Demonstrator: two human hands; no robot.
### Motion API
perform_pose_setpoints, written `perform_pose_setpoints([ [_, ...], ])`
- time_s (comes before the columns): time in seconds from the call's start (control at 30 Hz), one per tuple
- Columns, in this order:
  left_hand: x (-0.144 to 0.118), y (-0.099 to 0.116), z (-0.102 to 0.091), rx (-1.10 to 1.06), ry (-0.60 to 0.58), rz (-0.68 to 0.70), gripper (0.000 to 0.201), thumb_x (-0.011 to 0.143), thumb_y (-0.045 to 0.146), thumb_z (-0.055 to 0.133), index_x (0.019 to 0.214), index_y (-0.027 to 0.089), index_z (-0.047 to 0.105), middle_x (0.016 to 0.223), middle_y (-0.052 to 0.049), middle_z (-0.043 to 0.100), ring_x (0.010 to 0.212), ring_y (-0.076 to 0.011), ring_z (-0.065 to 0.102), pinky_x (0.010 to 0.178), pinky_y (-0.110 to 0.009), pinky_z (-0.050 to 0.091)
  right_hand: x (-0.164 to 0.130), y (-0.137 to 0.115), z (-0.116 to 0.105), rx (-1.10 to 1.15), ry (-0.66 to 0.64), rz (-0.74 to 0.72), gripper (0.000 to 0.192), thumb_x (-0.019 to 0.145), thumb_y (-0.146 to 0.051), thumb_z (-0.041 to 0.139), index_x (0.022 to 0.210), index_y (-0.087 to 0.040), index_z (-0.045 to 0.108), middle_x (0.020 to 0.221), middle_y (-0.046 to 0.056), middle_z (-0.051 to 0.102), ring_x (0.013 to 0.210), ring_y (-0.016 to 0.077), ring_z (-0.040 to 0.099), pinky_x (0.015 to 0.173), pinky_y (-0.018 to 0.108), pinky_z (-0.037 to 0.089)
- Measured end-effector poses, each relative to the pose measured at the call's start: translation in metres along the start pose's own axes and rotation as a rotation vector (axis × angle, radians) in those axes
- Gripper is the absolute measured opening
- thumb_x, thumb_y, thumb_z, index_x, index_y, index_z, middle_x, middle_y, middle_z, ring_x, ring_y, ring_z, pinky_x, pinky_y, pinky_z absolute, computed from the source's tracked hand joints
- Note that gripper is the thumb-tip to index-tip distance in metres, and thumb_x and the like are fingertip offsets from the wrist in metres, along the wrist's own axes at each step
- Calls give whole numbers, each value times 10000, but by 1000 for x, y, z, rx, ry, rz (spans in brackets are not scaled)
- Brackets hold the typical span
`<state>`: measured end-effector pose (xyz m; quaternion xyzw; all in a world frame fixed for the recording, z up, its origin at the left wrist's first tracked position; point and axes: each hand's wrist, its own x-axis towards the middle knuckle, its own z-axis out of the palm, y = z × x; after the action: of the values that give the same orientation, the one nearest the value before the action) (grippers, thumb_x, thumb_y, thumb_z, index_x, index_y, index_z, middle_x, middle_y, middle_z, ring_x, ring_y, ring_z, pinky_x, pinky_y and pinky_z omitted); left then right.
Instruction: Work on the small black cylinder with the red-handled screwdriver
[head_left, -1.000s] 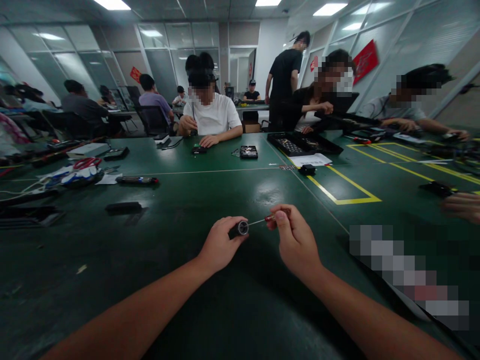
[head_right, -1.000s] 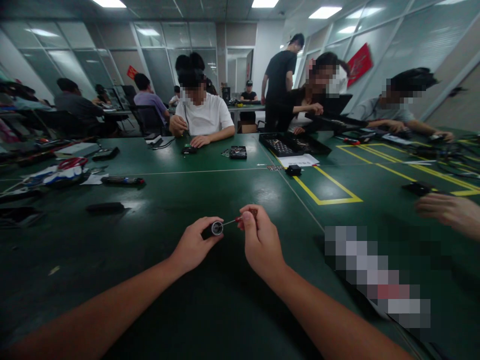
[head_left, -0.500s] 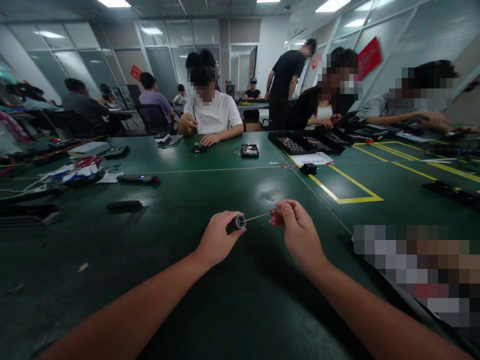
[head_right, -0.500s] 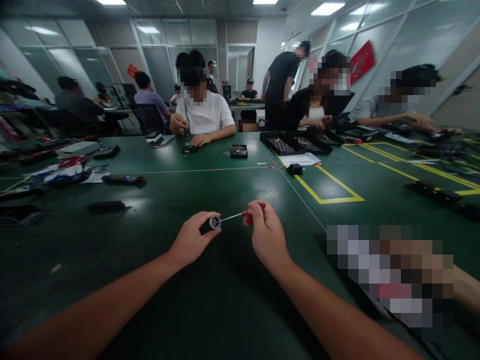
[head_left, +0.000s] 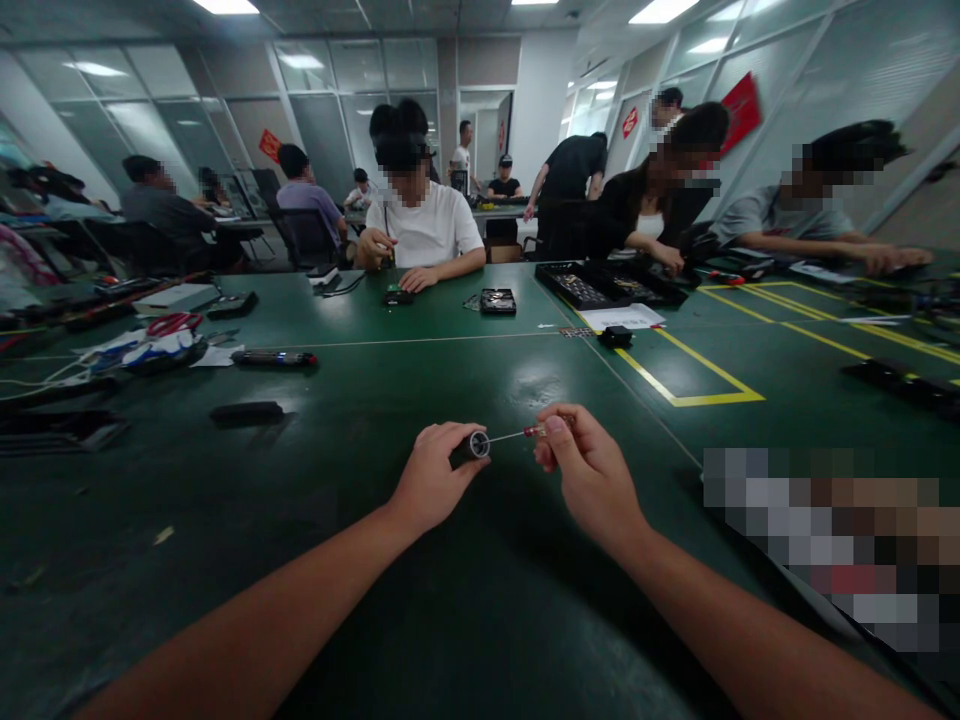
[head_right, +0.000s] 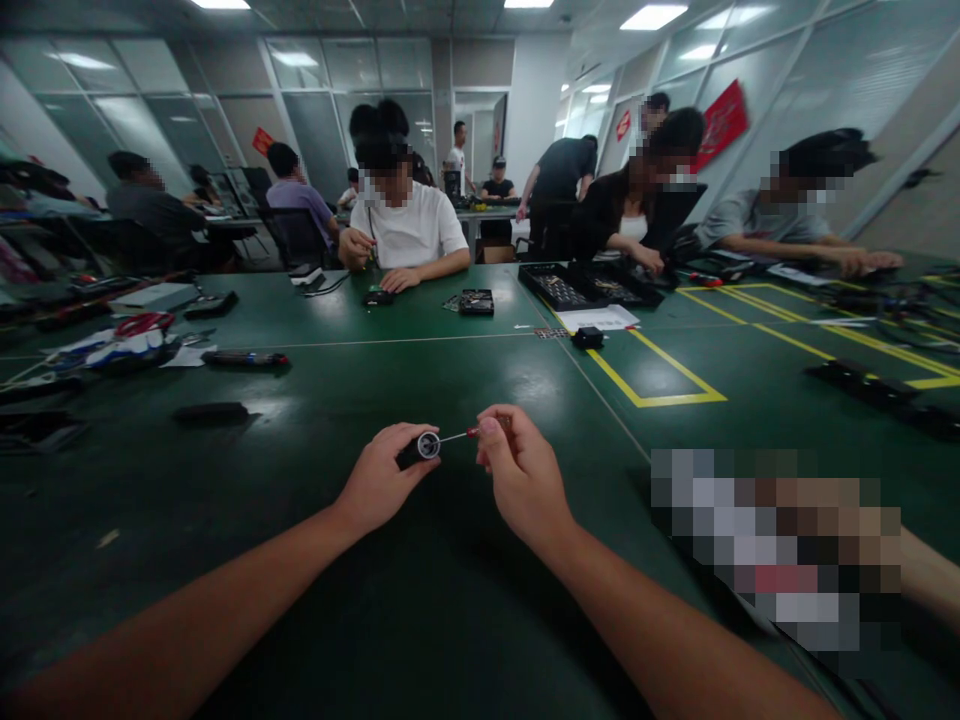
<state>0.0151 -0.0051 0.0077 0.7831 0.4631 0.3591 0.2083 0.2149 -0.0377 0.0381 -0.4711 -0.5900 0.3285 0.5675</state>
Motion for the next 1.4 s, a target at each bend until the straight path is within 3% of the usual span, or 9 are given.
perform_pose_setpoints([
  [0.17, -1, 1, -1, 17, -21, 28, 326, 859, 190, 751, 1176, 233, 690, 1157, -41, 716, 1089, -250, 623, 1050, -479, 414, -4, -4, -1, -98, 27, -1, 373, 1008, -492, 475, 873, -212, 681, 662, -1, 618, 596, 150, 563, 569, 290, 439],
  [0.33, 0, 1, -1, 19, -3, 8, 345, 841, 147, 759, 1172, 219, 694, 1145, -42, 720, 1082, -246, 630, 1014, -454, 438, -5, -3, -1, -117, 38, 2, 237, 973, -394, 535, 1070, -209, 645, 817, 30, 707, 669, 172, 618, 604, 299, 471],
  [0.4, 0, 1, 0, 20, 6, 13, 355, 829, 135, 769, 1166, 220, 697, 1134, -36, 722, 1075, -242, 633, 994, -443, 447, -5, -4, 0, -113, 38, -12, 215, 959, -377, 552, 1061, -208, 638, 857, 38, 717, 716, 177, 636, 652, 306, 490],
  [0.57, -1, 1, 0, 20, -4, 31, 346, 828, 151, 779, 1155, 231, 701, 1118, -23, 726, 1053, -237, 635, 987, -448, 447, -5, -8, 0, -143, 21, 6, 324, 991, -489, 498, 954, -216, 668, 645, -19, 581, 558, 147, 524, 524, 277, 398],
  [0.7, -1, 1, -1, 28, -13, 16, 345, 833, 157, 775, 1161, 232, 701, 1136, -28, 724, 1072, -244, 631, 1012, -464, 438, -3, -6, 0, -162, 21, 4, 403, 1007, -518, 458, 860, -214, 678, 601, -18, 547, 550, 150, 519, 523, 283, 385],
  [0.93, 0, 0, -1, 13, 1, -1, 348, 827, 145, 774, 1158, 221, 701, 1134, -40, 722, 1076, -246, 636, 1006, -459, 448, -1, 2, 0, -28, 67, 0, 240, 972, -424, 549, 1067, -217, 623, 895, 45, 698, 803, 197, 654, 704, 320, 507],
  [1.17, 0, 1, 0, 24, -24, 13, 346, 829, 142, 772, 1157, 227, 701, 1137, -30, 727, 1071, -239, 636, 1046, -481, 416, -2, -5, -1, -118, 22, 25, 369, 1001, -510, 467, 883, -219, 660, 612, -21, 547, 564, 153, 517, 537, 285, 397],
  [1.4, 0, 1, 0, 20, -10, -5, 351, 828, 138, 770, 1160, 223, 697, 1140, -35, 721, 1080, -238, 632, 1022, -462, 437, 0, -1, 1, -36, 66, 17, 219, 956, -411, 556, 1031, -216, 624, 866, 39, 697, 754, 187, 636, 666, 311, 490],
])
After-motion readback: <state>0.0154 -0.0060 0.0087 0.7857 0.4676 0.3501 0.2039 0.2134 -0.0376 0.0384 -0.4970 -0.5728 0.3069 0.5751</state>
